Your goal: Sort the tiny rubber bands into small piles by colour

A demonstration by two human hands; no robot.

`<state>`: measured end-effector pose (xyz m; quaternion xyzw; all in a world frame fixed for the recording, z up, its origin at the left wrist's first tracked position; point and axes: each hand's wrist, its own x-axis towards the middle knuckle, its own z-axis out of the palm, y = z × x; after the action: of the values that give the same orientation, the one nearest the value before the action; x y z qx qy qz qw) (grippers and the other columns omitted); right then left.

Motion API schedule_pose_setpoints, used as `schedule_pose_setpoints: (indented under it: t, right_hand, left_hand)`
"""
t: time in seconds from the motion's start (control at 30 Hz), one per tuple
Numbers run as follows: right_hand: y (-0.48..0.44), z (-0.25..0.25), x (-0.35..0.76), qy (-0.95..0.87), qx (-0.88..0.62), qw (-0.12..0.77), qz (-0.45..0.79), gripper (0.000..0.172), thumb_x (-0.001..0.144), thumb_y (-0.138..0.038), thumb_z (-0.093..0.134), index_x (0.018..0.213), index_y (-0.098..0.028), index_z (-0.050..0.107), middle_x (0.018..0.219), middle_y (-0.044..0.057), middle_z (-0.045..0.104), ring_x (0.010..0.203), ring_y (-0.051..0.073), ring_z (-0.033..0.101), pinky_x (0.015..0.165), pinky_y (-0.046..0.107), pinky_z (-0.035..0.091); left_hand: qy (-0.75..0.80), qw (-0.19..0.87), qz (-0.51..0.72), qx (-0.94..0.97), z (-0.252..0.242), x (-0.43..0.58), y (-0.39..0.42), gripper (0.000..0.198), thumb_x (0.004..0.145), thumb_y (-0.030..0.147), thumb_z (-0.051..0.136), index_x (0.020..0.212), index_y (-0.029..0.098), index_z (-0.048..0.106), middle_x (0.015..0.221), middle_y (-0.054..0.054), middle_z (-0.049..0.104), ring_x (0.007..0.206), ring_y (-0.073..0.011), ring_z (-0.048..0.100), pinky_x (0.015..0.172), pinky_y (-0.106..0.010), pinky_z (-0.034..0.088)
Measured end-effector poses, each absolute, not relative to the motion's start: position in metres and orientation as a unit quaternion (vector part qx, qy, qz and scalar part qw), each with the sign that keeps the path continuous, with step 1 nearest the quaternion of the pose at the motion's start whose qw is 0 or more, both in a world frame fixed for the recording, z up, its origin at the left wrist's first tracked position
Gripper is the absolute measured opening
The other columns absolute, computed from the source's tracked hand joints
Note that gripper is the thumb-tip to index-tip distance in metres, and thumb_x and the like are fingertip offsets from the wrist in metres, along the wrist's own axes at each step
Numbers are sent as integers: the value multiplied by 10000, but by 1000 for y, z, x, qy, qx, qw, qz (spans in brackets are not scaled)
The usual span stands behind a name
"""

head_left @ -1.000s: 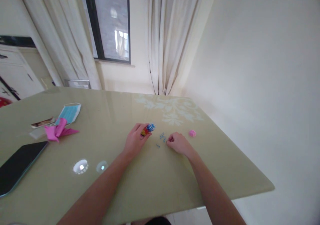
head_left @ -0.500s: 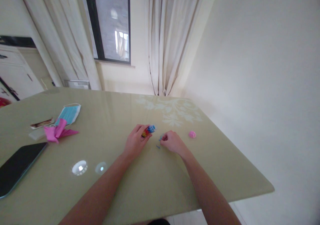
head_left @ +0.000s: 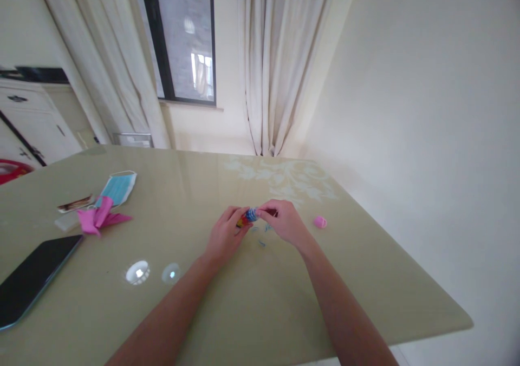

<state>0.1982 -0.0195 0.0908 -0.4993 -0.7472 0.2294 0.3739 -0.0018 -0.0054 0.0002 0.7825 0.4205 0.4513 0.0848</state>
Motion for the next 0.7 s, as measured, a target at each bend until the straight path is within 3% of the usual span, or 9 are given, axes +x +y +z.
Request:
schedule_pose_setpoints:
  t: [0.13,0.23,0.33,0.53,0.7]
  right_hand:
    - [-23,74,213,-700,-533,412,237,249,1008,-330,609,1012,-165,795,866,75,777,730,171,681,664,267,517]
    - [-18,54,230,-723,-570,319,225,173,946,-211,689,1079,-175,793,999,91,764,829,178,701,760,289,544]
    - [-13,39,241,-760,-576,221,206,257,898,-111,738,1138,-187,793,1112,104,717,902,174,686,868,312,524]
    - [-10,30,241,-766,-596,180,162,108,954,-93,684,929,-166,760,957,84,705,935,206,656,874,317,473]
    - [-12,31,236,-770,-587,192,163,108,990,-100,645,936,-159,717,981,83,680,915,191,633,856,309,464]
  left_hand:
    - [439,97,461,765,5,-6,-7,357,962,258,708,1311,267,635,1191,-62,702,1063,-229,718,947,-380,604]
    - [454,106,479,743,9,-10,-6,334,964,305,709,1289,263,645,1167,-60,700,1038,-226,722,932,-375,611]
    - [459,107,482,739,11,-13,-6,324,959,319,714,1273,261,657,1149,-57,698,1013,-219,725,896,-353,621]
    - [465,105,472,741,12,-16,-8,348,952,315,729,1287,254,659,1158,-57,695,1026,-218,718,922,-362,612]
    - [468,106,474,738,12,-17,-8,344,950,311,728,1282,252,660,1161,-57,696,1037,-223,718,937,-374,609]
